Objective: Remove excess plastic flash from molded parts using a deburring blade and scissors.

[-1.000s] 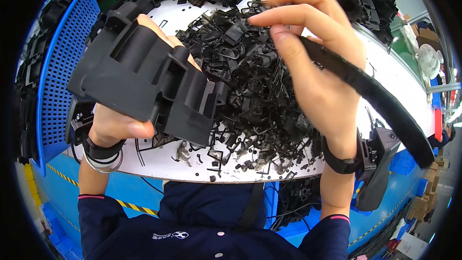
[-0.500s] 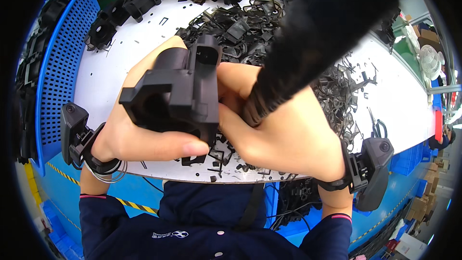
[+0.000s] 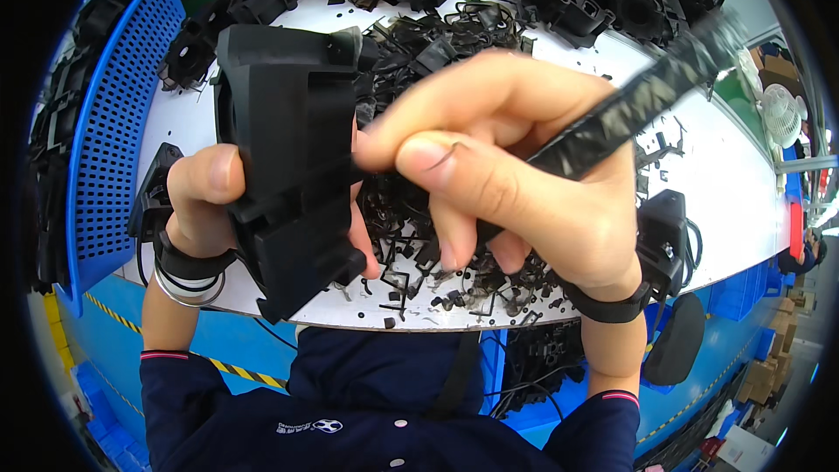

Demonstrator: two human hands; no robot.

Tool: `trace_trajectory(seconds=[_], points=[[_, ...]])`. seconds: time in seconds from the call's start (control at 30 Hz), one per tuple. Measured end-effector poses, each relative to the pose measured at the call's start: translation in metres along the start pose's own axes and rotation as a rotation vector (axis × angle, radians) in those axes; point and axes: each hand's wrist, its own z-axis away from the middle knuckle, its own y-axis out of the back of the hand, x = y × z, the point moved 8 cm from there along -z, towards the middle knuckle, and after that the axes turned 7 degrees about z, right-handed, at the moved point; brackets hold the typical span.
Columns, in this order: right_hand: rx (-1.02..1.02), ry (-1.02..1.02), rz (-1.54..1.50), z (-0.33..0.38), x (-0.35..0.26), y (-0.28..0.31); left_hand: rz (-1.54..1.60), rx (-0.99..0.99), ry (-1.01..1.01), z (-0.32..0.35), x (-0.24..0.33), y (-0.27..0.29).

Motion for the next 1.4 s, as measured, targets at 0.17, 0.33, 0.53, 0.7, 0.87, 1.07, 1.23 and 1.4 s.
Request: trace_trajectory(seconds=[0.17, 0.33, 0.53, 0.7, 0.87, 1.07, 1.23, 1.4], points=[[-0.056, 0.374, 0.149, 0.002, -0.016, 0.009, -0.027, 0.065, 0.029, 0.003, -0.003, 0.001], [-0.152, 0.465, 0.262, 0.004, -0.022, 0.000, -0.080, 0.014, 0.035, 0.001, 0.002, -0.003], [-0.210, 0.586, 0.444, 0.007, -0.036, -0.015, -0.143, -0.003, -0.022, -0.004, 0.012, -0.001], [-0.166, 0.573, 0.472, 0.012, -0.038, -0.018, -0.048, 0.006, -0.025, 0.000, 0.016, 0.001], [-0.179, 0.512, 0.662, 0.011, -0.035, -0.023, 0.039, -0.061, 0.023, 0.006, 0.012, 0.000], [-0.145, 0.488, 0.641, 0.011, -0.030, -0.024, -0.174, 0.093, 0.040, 0.002, 0.006, 0.005], [-0.107, 0.413, 0.615, 0.011, -0.024, -0.022, -0.222, 0.110, 0.076, 0.000, 0.002, 0.002], [-0.061, 0.556, 0.715, 0.014, -0.031, -0.025, -0.221, 0.251, 0.063, 0.003, 0.006, 0.005]])
